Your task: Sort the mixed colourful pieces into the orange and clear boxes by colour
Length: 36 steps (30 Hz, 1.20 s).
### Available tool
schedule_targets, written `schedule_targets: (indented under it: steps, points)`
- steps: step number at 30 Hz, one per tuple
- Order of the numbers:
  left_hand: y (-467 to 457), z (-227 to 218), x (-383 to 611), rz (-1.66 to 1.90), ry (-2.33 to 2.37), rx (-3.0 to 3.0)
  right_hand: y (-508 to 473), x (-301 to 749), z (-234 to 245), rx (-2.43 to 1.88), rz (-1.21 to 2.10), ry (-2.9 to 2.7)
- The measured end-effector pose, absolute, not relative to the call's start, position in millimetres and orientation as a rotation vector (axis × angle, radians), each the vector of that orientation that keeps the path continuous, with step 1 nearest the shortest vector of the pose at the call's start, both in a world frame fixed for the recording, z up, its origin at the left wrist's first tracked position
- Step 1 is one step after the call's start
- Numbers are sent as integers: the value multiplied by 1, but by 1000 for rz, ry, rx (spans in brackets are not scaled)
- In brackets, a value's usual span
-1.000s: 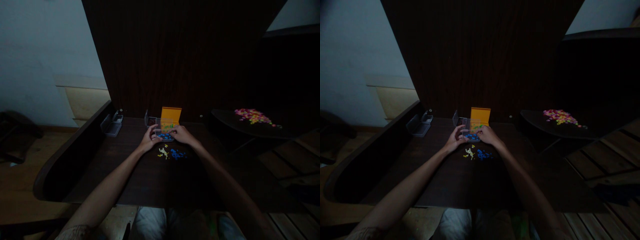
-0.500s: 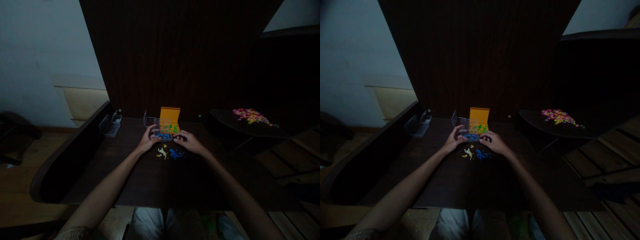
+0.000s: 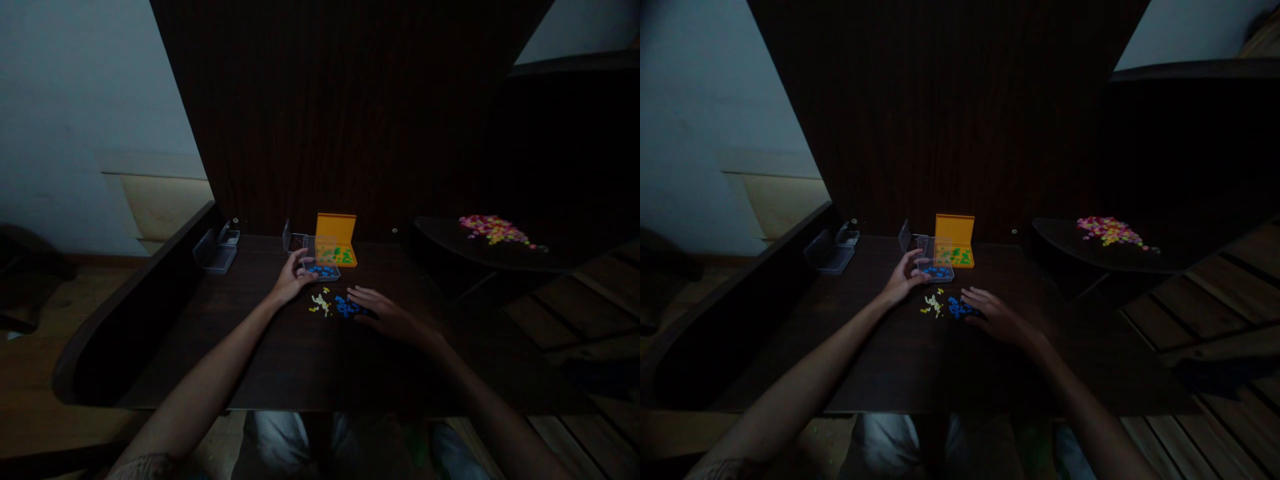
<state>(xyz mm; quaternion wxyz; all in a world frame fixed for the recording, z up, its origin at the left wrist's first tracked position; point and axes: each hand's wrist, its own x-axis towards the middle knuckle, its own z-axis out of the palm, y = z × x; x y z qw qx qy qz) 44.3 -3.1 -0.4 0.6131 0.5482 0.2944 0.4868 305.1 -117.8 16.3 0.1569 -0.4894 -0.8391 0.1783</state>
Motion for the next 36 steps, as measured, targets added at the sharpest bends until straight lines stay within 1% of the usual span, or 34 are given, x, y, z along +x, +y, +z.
schedule_targets:
  steps: [3,14,29,36]
  points:
    - [-3,-1,44,1120,671,1276,-117,302,22,-1366,465,-2407]
    - [-4,0,44,1112,671,1265,-115,297,32,-1381,483,-2489]
    - [-4,0,45,1118,654,1232,-115,307,22,-1324,512,-2381]
    - [-3,-1,44,1115,667,1242,-108,301,15,-1387,395,-2317]
